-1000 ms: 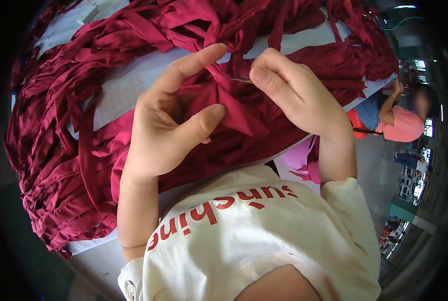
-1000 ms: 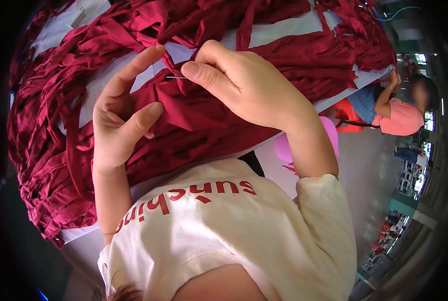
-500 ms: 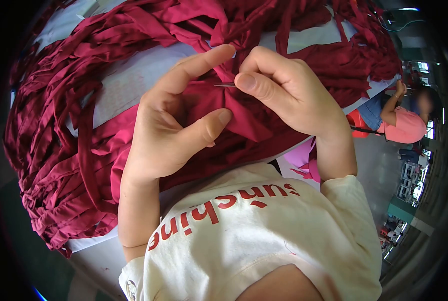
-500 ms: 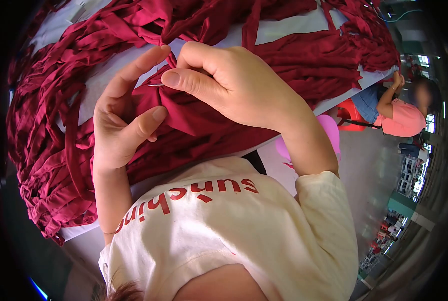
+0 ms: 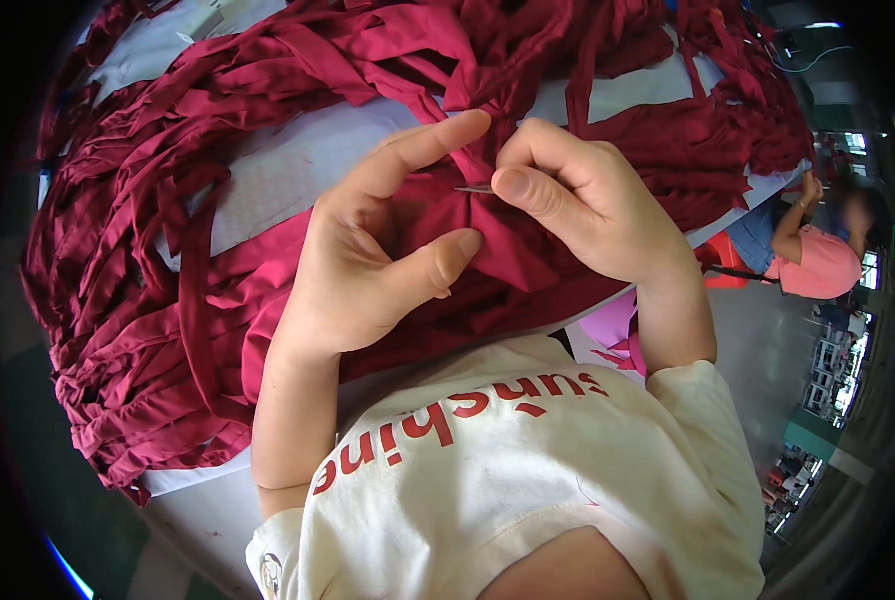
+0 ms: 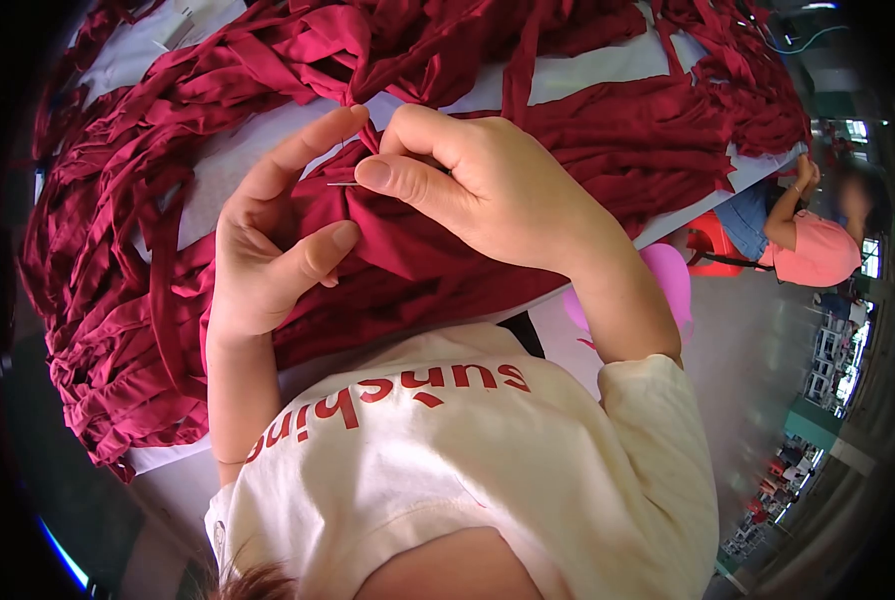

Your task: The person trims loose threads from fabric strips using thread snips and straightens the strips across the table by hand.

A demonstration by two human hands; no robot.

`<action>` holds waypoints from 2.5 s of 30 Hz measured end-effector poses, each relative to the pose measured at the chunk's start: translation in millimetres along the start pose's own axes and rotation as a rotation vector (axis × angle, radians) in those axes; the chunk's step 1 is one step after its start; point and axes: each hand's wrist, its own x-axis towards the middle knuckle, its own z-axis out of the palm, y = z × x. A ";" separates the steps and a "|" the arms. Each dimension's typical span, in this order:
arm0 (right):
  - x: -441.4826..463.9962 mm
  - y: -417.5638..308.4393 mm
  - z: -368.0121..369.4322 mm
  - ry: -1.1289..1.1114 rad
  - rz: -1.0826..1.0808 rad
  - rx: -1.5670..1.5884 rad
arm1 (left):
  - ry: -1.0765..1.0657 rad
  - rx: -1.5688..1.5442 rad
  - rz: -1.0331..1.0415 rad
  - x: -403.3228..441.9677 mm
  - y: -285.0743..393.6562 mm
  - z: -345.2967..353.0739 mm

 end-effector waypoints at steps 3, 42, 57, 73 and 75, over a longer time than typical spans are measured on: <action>-0.2 1.4 0.5 0.032 -0.031 0.014 | 0.010 0.023 0.019 0.3 0.3 1.3; -54.4 -16.8 9.2 0.052 -0.582 -0.144 | -0.345 0.189 -0.239 0.7 21.5 9.0; -59.6 17.0 -8.5 0.247 -0.179 0.046 | 0.063 0.395 -0.025 -13.2 10.1 22.1; -33.1 -0.8 11.9 0.079 -0.069 -0.060 | -0.030 0.305 -0.181 -16.4 6.5 16.0; -32.9 -0.2 12.5 0.074 -0.090 -0.079 | -0.045 0.290 -0.177 -16.4 4.5 14.9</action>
